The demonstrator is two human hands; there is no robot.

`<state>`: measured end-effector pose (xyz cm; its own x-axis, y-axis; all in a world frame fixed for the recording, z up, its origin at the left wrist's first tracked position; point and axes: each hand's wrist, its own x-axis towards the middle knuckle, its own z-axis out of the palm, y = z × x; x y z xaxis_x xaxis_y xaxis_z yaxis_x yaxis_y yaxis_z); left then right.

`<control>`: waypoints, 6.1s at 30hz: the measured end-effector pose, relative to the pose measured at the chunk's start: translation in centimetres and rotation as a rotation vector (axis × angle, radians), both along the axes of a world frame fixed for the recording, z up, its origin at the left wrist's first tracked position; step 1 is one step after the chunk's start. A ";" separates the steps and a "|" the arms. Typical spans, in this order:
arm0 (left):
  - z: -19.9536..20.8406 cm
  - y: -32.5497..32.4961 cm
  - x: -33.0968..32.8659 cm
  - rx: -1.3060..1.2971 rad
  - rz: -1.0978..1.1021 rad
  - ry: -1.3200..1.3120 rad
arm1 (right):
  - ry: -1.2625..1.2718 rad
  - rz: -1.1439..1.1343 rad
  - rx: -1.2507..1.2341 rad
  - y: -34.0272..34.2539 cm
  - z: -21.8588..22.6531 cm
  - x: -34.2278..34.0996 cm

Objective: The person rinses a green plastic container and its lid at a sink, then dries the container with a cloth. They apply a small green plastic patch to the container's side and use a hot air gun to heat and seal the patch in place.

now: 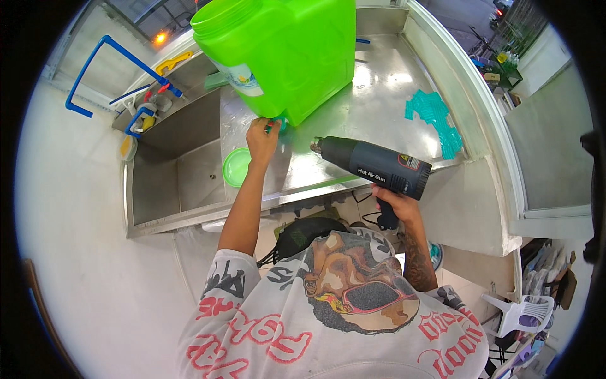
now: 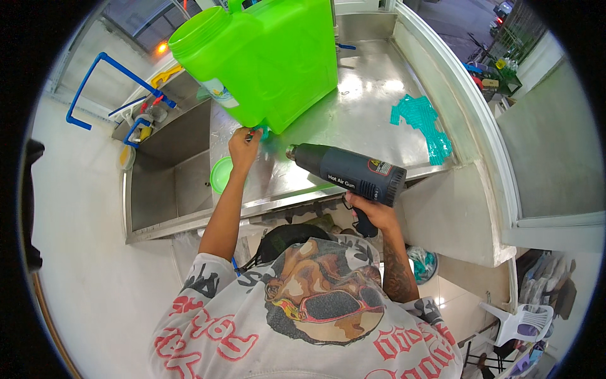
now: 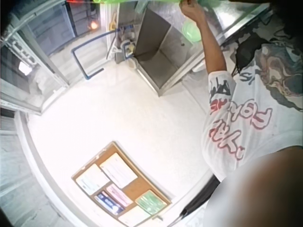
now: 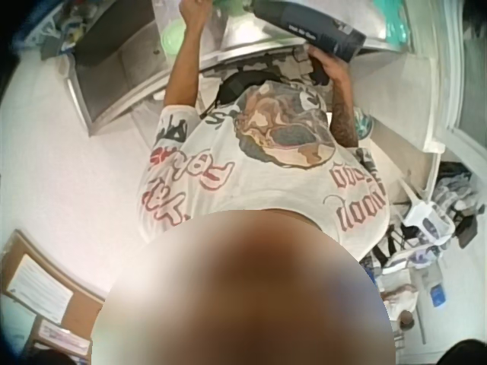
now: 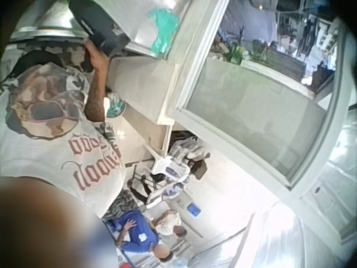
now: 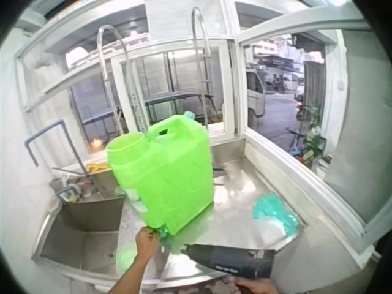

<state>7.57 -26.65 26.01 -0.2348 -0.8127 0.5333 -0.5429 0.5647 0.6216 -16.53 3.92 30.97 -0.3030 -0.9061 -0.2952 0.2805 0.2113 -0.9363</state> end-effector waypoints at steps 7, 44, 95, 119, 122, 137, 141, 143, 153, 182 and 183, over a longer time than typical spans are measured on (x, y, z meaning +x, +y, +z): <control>-2.5 -1.6 -1.0 0.573 0.041 0.541 | -0.006 -0.004 -0.044 0.4 -0.3 -0.1; -0.3 -1.3 0.0 0.475 -0.044 0.173 | -0.006 -0.019 -0.083 0.6 -1.9 0.4; -0.5 -2.1 -0.2 0.501 -0.049 0.267 | 0.178 -0.004 -0.166 1.0 -2.6 1.1; -1.5 -3.7 0.6 0.624 -0.004 0.263 | 0.738 -0.035 -0.339 -4.2 -4.6 2.5; -1.7 -3.6 0.5 0.623 0.088 0.340 | 0.681 -0.055 -0.355 -4.0 -4.5 2.6; -0.5 -1.5 -0.2 0.493 0.004 0.358 | 0.707 -0.004 -0.288 -4.0 -5.3 2.3; -1.0 -2.2 0.1 0.514 -0.060 0.351 | 0.797 0.058 -0.271 -4.3 -5.8 2.2; -1.4 -2.5 0.2 0.534 -0.142 0.433 | 0.793 0.035 -0.297 -4.3 -5.9 2.2; -2.4 -2.9 0.4 0.595 -0.169 0.529 | 0.784 0.031 -0.280 -4.1 -6.2 2.1; -2.1 -2.9 0.7 0.529 -0.168 0.402 | 0.999 0.115 -0.249 -6.3 -7.8 2.5; -2.0 -2.8 0.6 0.539 -0.185 0.414 | 1.031 0.110 -0.256 -6.3 -7.8 2.6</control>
<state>8.19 -29.46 24.01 -0.2590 -0.9553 0.1429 -0.1261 0.1801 0.9755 -13.97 -2.36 23.18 -0.2109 -0.9424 0.2597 -0.6807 -0.0490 -0.7309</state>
